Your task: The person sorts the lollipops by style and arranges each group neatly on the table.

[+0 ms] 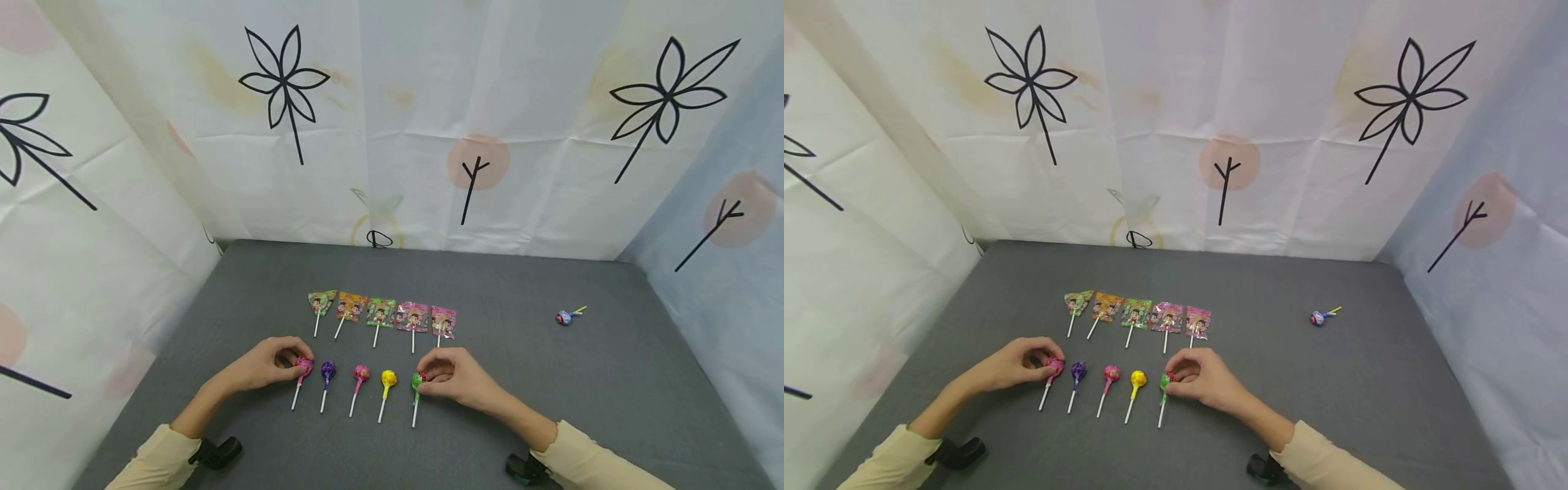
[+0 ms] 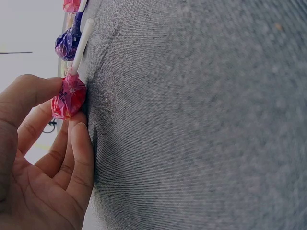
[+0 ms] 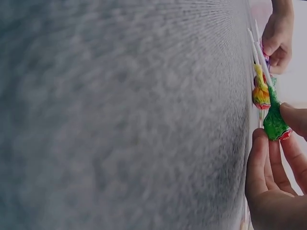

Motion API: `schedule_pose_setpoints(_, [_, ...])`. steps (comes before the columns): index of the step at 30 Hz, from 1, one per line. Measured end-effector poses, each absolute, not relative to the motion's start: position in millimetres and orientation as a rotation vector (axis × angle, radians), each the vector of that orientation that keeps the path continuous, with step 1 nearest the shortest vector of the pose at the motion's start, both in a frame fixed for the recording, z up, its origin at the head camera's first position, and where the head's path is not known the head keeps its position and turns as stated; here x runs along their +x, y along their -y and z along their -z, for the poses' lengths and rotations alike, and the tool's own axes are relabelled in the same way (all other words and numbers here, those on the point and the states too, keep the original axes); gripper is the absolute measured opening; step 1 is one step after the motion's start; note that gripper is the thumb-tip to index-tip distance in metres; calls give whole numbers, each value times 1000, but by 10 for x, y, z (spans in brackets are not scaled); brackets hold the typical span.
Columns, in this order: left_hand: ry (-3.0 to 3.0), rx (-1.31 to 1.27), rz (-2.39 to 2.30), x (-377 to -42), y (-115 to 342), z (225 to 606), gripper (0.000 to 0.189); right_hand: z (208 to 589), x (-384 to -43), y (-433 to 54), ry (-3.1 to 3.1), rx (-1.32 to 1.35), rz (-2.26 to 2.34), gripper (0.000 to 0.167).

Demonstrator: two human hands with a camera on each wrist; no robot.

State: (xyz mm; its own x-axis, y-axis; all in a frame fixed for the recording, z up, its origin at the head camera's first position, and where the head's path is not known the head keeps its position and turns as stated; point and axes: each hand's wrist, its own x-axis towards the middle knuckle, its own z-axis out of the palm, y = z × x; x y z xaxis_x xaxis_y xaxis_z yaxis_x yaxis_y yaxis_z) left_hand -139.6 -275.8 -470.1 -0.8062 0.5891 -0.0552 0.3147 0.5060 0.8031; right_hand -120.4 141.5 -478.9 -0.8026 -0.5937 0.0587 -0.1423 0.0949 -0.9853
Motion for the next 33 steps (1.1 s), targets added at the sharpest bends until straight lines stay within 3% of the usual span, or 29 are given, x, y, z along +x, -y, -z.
schedule_pose_setpoints(33, [-2427,761,-1201,-1395,2775,4709,17,4703,-1214,-1249,-2203,-668,1581,20])
